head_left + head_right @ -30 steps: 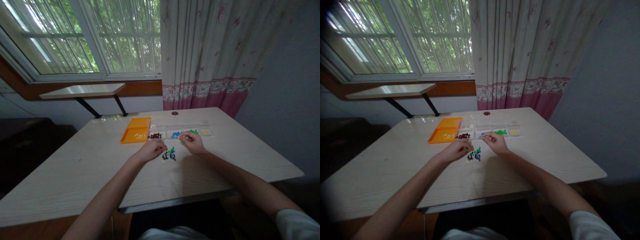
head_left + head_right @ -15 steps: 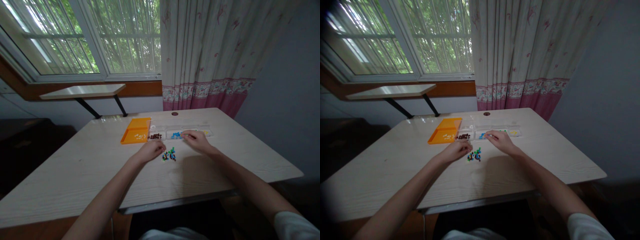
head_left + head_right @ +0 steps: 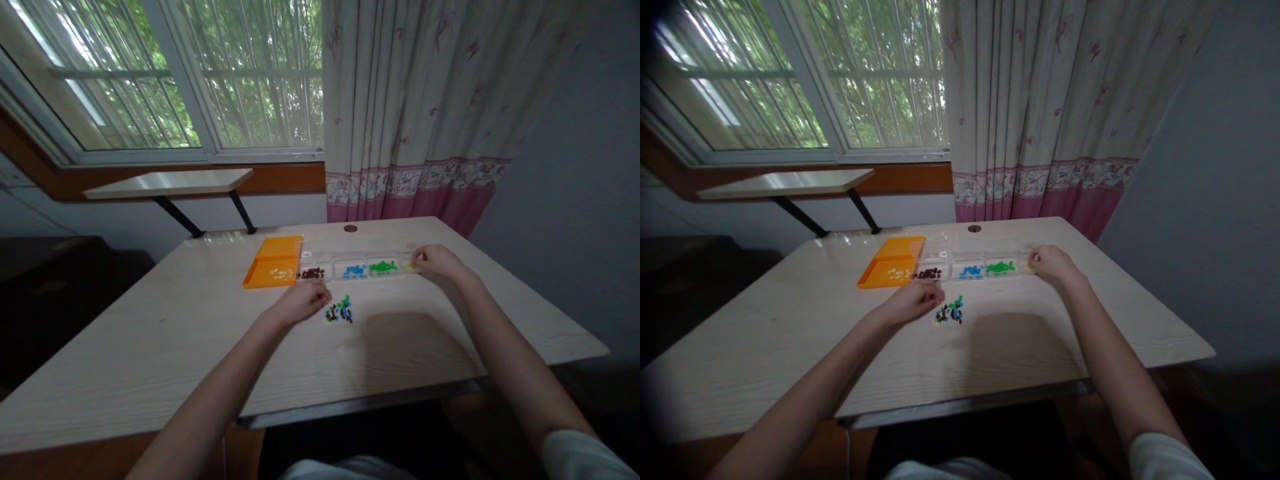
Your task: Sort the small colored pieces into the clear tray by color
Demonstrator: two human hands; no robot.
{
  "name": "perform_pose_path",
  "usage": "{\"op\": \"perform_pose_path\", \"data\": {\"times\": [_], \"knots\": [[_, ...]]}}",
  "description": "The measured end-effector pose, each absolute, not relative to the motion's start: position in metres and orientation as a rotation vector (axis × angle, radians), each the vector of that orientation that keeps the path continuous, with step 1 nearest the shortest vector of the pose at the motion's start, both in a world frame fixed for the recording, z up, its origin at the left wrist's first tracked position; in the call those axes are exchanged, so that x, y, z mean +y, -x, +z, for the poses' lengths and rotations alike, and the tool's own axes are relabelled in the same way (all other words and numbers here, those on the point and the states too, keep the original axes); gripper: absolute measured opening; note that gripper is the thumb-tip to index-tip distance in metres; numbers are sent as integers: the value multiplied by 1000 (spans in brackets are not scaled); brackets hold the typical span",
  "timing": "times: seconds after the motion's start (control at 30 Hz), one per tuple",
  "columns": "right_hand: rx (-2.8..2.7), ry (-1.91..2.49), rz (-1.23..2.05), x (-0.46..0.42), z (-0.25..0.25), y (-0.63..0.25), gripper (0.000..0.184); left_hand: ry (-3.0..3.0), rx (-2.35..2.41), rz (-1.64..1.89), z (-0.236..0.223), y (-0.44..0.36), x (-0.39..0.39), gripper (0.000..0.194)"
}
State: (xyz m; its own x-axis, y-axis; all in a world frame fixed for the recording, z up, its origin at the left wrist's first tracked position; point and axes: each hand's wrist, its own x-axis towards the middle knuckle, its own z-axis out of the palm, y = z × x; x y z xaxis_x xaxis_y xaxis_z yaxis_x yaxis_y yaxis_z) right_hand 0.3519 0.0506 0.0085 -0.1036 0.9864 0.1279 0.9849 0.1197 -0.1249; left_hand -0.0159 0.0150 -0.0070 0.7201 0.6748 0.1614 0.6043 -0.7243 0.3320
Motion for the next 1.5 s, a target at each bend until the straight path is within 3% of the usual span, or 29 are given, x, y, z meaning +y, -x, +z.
{"op": "perform_pose_path", "data": {"times": [0.23, 0.73, 1.5], "knots": [[-2210, 1954, 15, 49, 12, -344, 23, -2649, 1037, 410, -7, 18, 16, 18], [-2498, 1322, 192, 6, -1, -238, 20, -2676, 1034, 438, -9, 14, 15, 16], [-2592, 1242, 214, -3, -13, -218, 24, -2733, 976, 418, -6, 13, 9, 20]]}}
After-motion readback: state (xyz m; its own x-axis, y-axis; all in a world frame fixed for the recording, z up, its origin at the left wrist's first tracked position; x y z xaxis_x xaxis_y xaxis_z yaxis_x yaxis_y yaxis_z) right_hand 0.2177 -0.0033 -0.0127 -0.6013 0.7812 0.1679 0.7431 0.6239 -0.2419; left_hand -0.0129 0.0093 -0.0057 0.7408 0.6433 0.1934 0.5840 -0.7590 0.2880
